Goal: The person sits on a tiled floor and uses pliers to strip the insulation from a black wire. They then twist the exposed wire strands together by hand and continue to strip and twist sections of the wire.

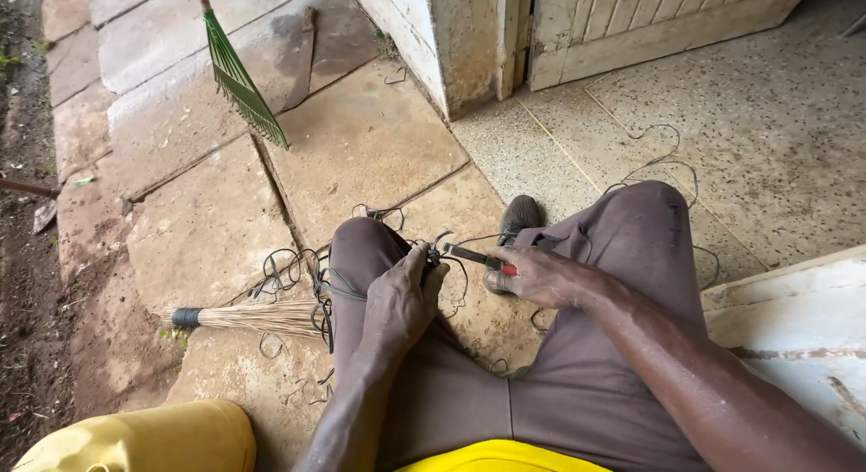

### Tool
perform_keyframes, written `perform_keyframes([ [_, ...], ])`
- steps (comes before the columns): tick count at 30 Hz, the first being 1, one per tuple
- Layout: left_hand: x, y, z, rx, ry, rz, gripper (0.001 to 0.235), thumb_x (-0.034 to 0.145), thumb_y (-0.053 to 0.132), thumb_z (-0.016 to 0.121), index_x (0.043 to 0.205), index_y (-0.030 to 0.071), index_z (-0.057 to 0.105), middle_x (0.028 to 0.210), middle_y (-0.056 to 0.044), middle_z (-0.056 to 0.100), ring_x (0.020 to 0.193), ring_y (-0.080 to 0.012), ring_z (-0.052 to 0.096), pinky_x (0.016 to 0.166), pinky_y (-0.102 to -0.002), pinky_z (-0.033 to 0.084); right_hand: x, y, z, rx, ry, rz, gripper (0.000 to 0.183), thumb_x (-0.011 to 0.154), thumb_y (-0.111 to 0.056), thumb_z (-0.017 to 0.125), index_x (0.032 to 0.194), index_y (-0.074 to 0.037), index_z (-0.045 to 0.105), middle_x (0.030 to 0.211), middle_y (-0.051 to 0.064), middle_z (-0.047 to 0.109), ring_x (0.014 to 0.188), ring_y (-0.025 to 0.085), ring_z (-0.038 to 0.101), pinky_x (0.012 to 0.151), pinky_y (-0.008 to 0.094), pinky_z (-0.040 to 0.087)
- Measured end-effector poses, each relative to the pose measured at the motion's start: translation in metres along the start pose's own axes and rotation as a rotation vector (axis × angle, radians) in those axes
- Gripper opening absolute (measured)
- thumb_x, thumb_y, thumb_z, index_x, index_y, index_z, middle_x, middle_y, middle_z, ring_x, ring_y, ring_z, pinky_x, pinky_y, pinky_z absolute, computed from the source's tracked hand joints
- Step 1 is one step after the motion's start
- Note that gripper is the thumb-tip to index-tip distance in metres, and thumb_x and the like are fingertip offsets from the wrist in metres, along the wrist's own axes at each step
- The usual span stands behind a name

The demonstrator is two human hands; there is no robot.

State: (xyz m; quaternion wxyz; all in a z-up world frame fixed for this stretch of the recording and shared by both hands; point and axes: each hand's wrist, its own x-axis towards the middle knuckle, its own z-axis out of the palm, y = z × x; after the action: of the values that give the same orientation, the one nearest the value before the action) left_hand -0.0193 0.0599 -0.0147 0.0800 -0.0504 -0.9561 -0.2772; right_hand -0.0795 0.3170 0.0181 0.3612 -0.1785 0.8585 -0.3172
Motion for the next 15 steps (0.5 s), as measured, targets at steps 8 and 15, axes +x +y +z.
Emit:
perform_keyframes([
  [8,-0.003,-0.008,0.015,0.162,0.025,0.093,0.044,0.106,0.047,0.059,0.134,0.014,0.068,0.097,-0.014,0.077,0.087,-0.0408,0.078,0.068,-0.056,0.064,0.017,0.009,0.017,-0.081,0.004,0.066,0.069,0.106,-0.057,0.053,0.157,-0.011,0.054,0.152,0.025,0.062,0.142,0.044,0.058,0.117,0.053,0.049],
  [15,-0.002,-0.015,0.030,0.274,-0.115,0.019,0.039,0.107,0.041,0.051,0.134,0.016,0.064,0.097,-0.012,0.072,0.090,-0.0401,0.075,0.070,-0.058,0.066,0.112,0.133,0.082,-0.338,0.228,-0.045,0.041,0.103,-0.049,0.058,0.118,-0.012,0.066,0.101,0.025,0.078,0.104,0.045,0.077,0.094,0.059,0.059],
])
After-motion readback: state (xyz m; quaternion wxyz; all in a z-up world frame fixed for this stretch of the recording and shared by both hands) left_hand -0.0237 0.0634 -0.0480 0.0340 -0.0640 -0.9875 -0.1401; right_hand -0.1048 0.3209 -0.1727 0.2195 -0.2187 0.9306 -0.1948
